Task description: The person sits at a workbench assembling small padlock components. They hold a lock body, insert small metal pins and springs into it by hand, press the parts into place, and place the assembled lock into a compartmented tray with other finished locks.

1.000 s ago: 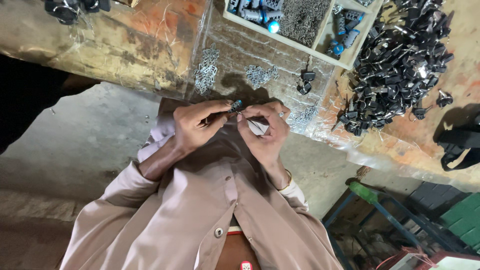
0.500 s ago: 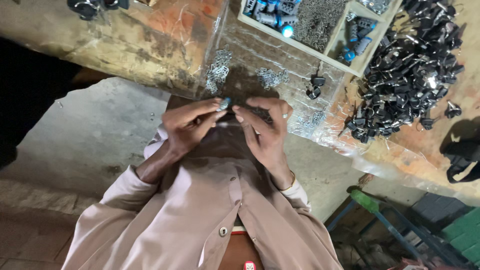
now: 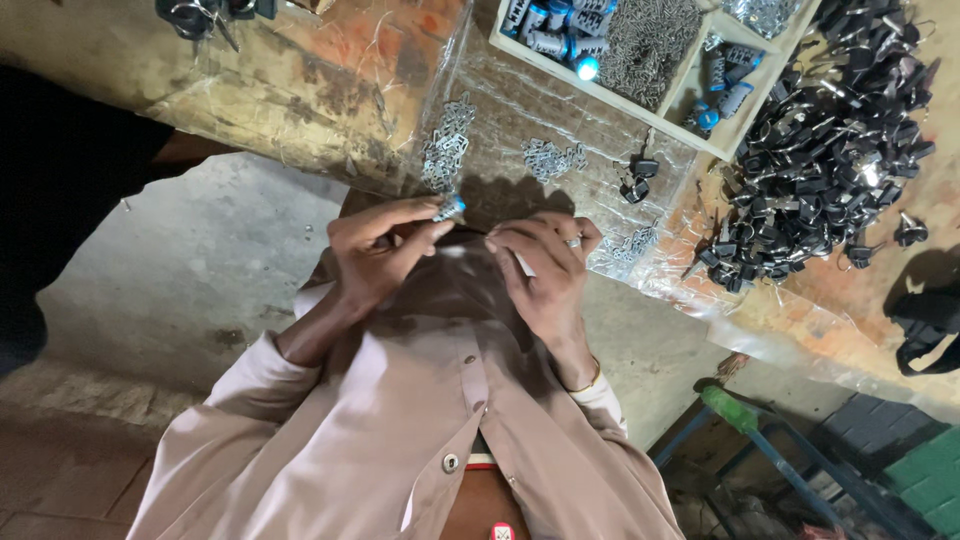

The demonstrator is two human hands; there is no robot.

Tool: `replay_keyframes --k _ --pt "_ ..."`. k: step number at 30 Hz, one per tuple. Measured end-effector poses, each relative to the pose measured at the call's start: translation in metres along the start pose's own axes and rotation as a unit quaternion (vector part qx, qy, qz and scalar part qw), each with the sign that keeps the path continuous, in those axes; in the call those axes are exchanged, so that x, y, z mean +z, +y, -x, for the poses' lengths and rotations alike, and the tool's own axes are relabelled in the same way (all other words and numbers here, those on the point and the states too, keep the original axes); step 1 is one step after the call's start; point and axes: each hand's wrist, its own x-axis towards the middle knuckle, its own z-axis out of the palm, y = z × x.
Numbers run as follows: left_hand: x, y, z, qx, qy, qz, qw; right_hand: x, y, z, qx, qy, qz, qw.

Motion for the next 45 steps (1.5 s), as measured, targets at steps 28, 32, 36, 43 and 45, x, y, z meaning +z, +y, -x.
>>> replay_keyframes --k 28,32,36,43,45 --pt "0.028 0.019 -0.031 0.224 -0.228 -0.079 0.944 -0.043 0.026 -0.018 0.149 0.024 -0.136 0.979" --pt "0.031 0.022 -0.031 0.197 -0.176 -0.078 0.961 -0.051 0.052 -0.032 0.187 0.155 0.287 0.927" --pt "0.032 0.024 -0.031 0.182 -0.145 -0.078 0.969 -0.062 0.069 -0.027 0.158 0.154 0.147 0.964" --pt "0.032 0.023 -0.032 0.124 -0.138 0.011 0.983 -0.064 0.076 0.006 0.022 0.223 -0.667 0.710" --pt "0.034 0.021 -0.032 0.105 -0.142 0.047 0.983 -0.055 0.074 0.010 0.061 0.170 -0.618 0.765"
